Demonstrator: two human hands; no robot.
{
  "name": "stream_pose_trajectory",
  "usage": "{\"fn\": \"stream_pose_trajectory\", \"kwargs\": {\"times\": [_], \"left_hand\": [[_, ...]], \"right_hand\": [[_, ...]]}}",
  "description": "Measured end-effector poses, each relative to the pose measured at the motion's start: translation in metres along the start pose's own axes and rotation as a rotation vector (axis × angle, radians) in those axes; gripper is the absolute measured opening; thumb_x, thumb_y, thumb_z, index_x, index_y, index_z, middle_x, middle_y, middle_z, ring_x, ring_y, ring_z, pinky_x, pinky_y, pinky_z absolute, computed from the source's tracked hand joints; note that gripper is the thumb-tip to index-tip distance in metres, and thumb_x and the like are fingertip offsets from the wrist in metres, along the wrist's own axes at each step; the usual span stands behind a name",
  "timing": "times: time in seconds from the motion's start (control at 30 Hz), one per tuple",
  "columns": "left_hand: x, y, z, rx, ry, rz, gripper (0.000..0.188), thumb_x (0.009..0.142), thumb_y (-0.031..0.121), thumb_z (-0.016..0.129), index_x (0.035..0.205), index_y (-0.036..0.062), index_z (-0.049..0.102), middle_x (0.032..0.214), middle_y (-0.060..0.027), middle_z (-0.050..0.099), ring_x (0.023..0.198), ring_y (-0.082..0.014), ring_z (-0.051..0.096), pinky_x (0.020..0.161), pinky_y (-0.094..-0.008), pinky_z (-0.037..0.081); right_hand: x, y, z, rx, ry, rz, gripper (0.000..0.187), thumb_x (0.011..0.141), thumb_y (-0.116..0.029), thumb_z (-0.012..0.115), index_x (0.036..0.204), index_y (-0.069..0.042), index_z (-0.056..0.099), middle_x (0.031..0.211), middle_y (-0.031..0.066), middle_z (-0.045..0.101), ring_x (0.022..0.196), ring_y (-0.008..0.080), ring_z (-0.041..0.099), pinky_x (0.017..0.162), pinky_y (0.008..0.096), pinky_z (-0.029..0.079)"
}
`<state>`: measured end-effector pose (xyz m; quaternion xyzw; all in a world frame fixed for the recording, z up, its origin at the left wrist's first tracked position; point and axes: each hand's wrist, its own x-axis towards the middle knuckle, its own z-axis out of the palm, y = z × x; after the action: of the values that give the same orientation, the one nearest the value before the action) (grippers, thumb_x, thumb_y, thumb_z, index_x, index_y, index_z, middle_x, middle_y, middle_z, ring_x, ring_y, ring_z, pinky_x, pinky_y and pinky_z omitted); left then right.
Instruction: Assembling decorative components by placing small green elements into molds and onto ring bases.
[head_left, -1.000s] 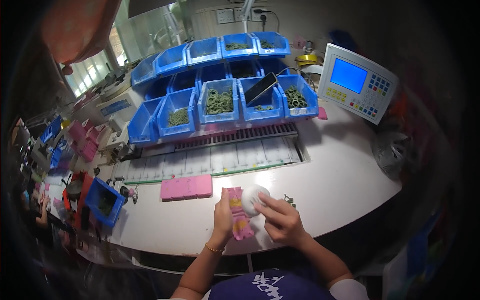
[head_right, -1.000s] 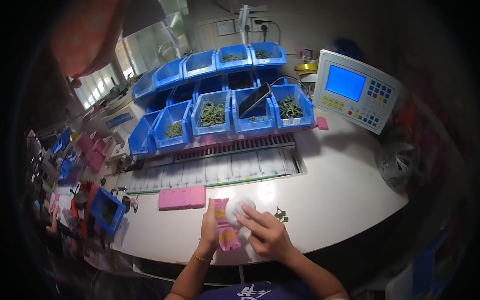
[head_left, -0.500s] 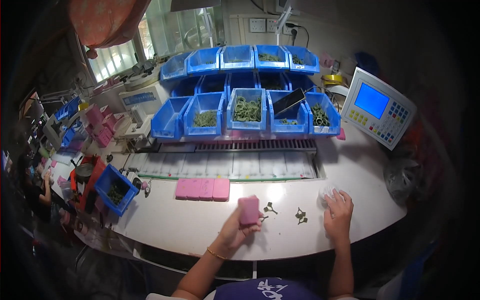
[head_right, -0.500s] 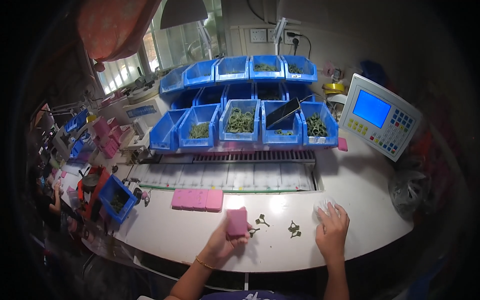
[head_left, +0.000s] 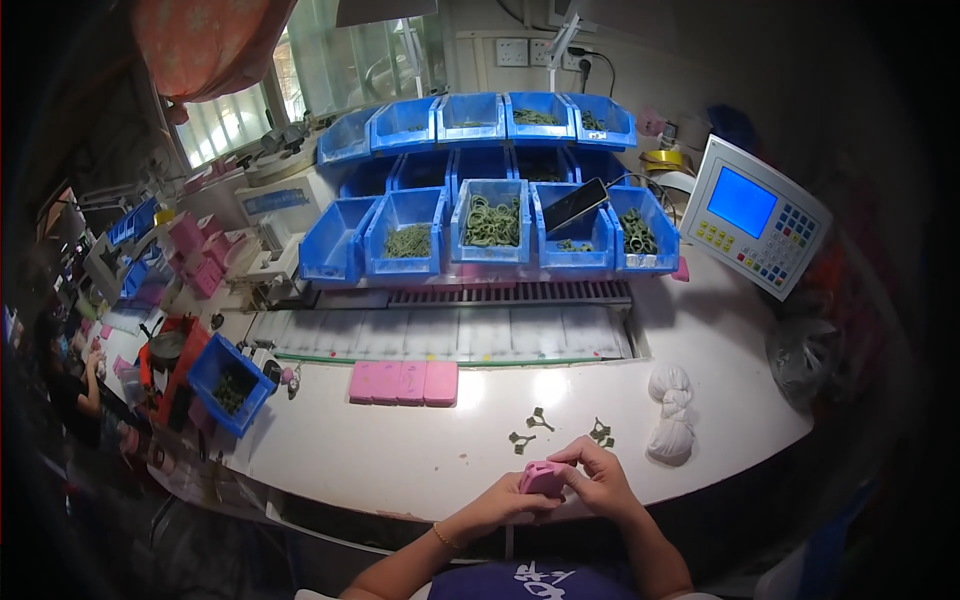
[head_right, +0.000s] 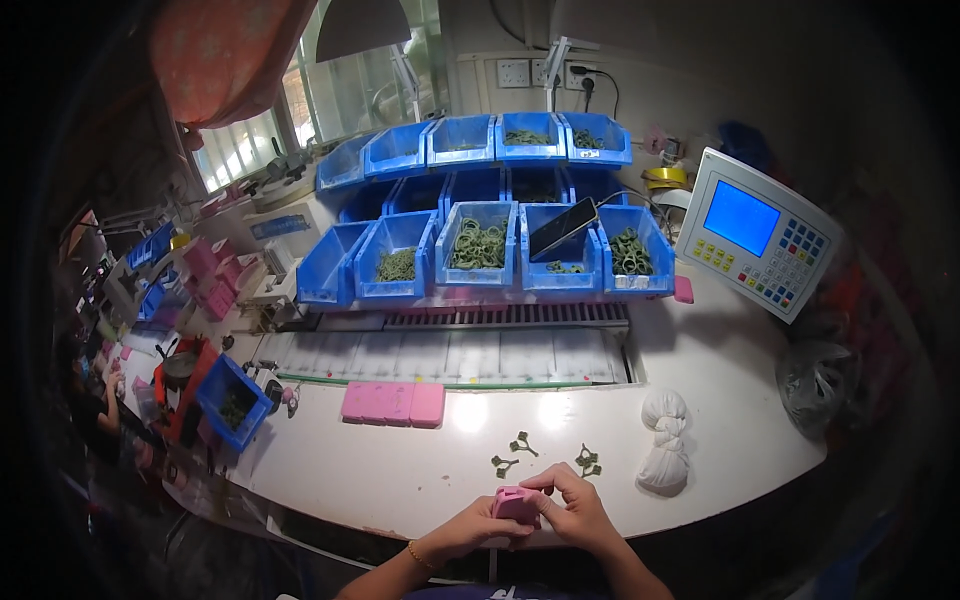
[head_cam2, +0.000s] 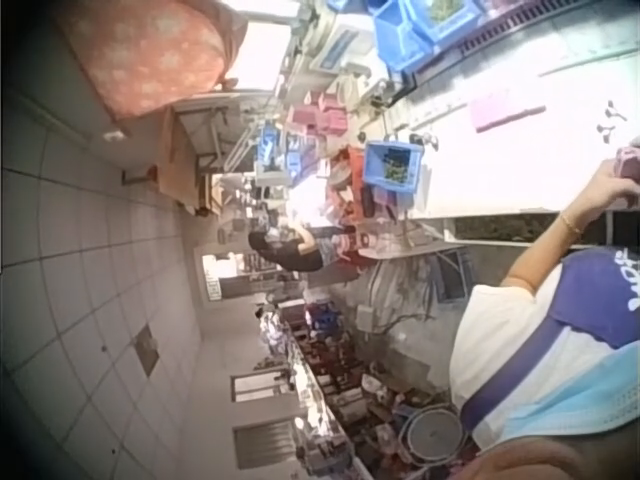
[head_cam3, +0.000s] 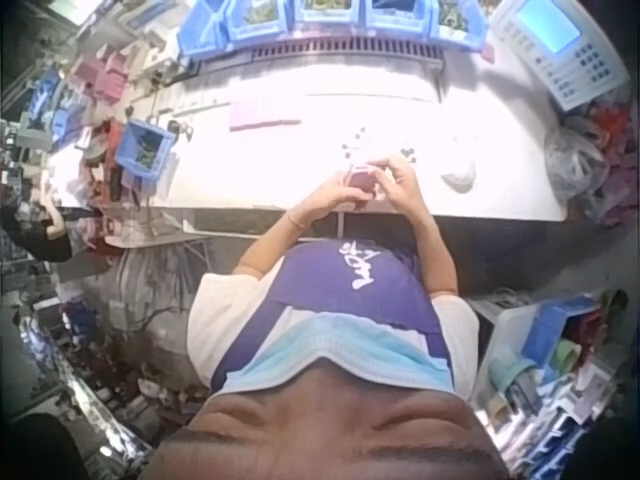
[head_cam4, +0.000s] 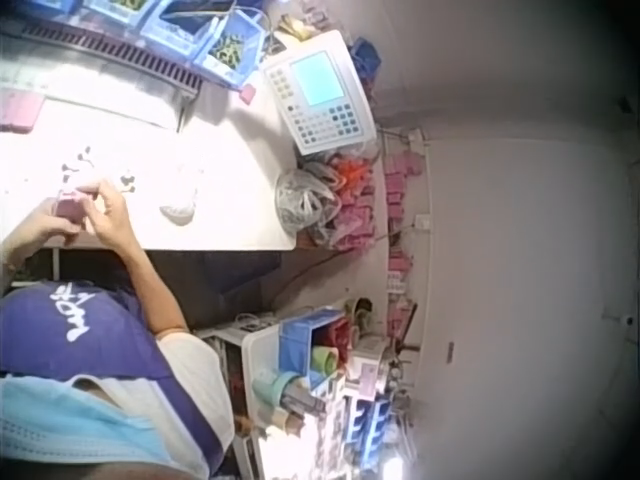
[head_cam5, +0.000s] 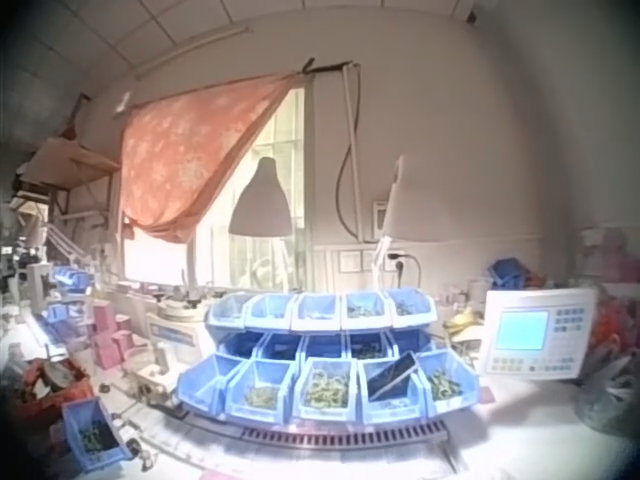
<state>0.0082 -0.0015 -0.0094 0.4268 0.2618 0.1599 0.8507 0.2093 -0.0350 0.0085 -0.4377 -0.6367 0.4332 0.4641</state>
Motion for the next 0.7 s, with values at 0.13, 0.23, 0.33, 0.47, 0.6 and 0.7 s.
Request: {"fn": "stream_pose_trajectory", "kwargs": {"times": [0.13,0.23,0.33,0.47,0.6,0.7], "left_hand": [[-0.006,0.001,0.001,0.092,0.081,-0.005,0.027,0.089,0.012,0.068,0.113,0.001,0.061,0.096,-0.0041,0.063,0.084,-0.0107,0.059,0.077,-0.0263,0.049],[-0.014,0.01,0.007,0.301,0.084,0.06,0.03,0.092,0.015,0.064,0.118,0.002,0.058,0.102,-0.0043,0.061,0.094,-0.0097,0.057,0.082,-0.026,0.048],[-0.019,0.015,-0.009,0.321,-0.077,0.046,0.037,0.096,0.022,0.06,0.127,0.0023,0.054,0.11,-0.0048,0.059,0.102,-0.0089,0.055,0.087,-0.0257,0.047],[-0.023,0.027,-0.016,0.158,-0.012,-0.027,0.045,0.097,0.029,0.061,0.131,0.0014,0.054,0.105,-0.0035,0.06,0.094,-0.0081,0.057,0.082,-0.0228,0.047],[-0.004,0.058,-0.056,0.627,0.658,0.325,0.054,0.078,0.038,0.08,0.115,0.0007,0.067,0.081,-0.0046,0.068,0.072,-0.0094,0.06,0.064,-0.0261,0.048],[0.037,0.106,-0.087,0.986,1.244,0.351,0.054,0.074,0.044,0.078,0.101,-0.0012,0.064,0.096,-0.0159,0.064,0.085,-0.0265,0.063,0.075,-0.0389,0.05]], "right_hand": [[0.001,0.001,0.004,0.006,0.008,0.03,0.017,0.092,-0.011,0.066,0.106,0.0,0.065,0.1,0.008,0.062,0.093,0.0149,0.059,0.086,0.0282,0.045],[0.008,-0.011,0.009,-0.154,-0.07,-0.14,0.02,0.09,-0.015,0.069,0.104,-0.001,0.065,0.101,0.007,0.06,0.091,0.0151,0.059,0.083,0.0272,0.046],[-0.003,0.001,0.009,0.05,-0.183,0.081,0.035,0.09,-0.021,0.069,0.118,-0.002,0.06,0.109,0.01,0.057,0.104,0.0196,0.054,0.093,0.0312,0.043],[0.001,0.01,0.016,0.134,-0.076,-0.092,0.043,0.093,-0.023,0.066,0.129,-0.002,0.053,0.119,0.0107,0.054,0.107,0.0185,0.053,0.095,0.0308,0.043],[-0.006,0.018,0.025,0.12,0.186,-0.044,0.045,0.097,-0.022,0.061,0.134,0.0,0.048,0.128,0.0113,0.051,0.105,0.0174,0.054,0.094,0.0305,0.045],[-0.023,0.031,0.032,0.117,0.321,0.063,0.037,0.098,-0.017,0.059,0.131,0.0,0.052,0.122,0.0109,0.057,0.104,0.018,0.057,0.093,0.0304,0.046]]}}
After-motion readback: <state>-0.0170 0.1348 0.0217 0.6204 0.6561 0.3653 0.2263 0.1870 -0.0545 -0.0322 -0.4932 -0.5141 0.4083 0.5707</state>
